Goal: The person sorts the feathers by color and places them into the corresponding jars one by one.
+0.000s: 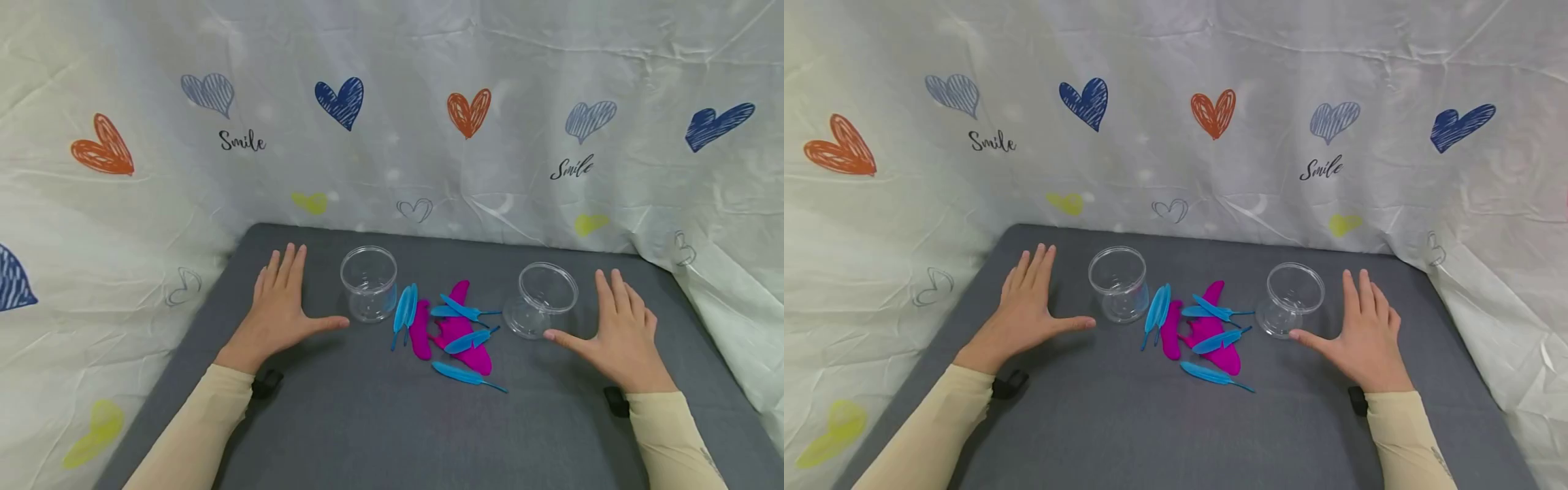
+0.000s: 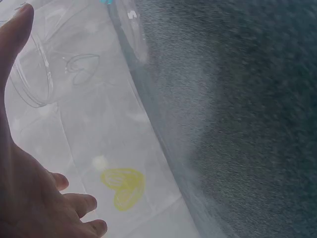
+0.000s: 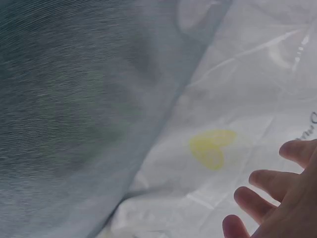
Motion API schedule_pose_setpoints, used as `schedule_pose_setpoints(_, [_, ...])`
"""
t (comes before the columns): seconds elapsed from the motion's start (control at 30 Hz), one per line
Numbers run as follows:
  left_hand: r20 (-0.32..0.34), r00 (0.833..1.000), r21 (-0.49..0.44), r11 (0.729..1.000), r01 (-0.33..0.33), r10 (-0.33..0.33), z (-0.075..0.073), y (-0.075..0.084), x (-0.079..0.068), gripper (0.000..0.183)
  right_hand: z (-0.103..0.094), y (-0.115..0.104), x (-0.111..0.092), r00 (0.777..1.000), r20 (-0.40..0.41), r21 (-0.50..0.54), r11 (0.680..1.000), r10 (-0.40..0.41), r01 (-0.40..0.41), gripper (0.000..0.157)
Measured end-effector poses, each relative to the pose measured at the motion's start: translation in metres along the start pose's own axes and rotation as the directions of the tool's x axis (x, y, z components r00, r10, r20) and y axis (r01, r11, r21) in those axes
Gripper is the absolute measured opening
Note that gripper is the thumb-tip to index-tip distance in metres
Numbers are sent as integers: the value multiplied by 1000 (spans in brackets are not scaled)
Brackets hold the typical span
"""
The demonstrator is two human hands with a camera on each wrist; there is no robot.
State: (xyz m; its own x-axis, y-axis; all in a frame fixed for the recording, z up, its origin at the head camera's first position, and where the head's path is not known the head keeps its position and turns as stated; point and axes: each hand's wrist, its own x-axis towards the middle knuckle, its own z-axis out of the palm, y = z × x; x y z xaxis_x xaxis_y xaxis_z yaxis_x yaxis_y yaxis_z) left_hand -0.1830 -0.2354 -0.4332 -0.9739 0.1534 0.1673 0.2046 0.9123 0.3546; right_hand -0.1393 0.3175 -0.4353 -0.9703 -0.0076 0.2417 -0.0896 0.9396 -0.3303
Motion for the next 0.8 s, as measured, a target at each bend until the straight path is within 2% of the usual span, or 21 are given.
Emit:
schedule_pose_setpoints(0.1, [-12,1000,-42,999,-10,10,-1,2,2,143,-5,-7,3,1000,-18,12,1000,-14,14,136])
schedule_pose_setpoints(0.27, [-31,1000,-189,982,-7,1,1,11,6,140,-12,-26,7,998,-36,44,998,-44,46,135])
schedule_pose_setpoints(0.4, [-32,999,-341,940,5,-17,3,20,10,136,-16,-48,11,995,-58,59,994,-86,89,134])
schedule_pose_setpoints(0.57, [-50,998,-502,864,-50,29,15,28,12,134,-19,-74,13,985,-93,84,985,-144,152,133])
schedule_pose_setpoints(0.67, [-51,998,-559,827,-62,41,22,33,15,134,-18,-92,13,970,-124,93,971,-208,220,132])
schedule_pose_setpoints(0.8, [-46,997,-577,814,-70,53,30,37,20,132,-9,-120,14,928,-162,85,932,-336,352,132])
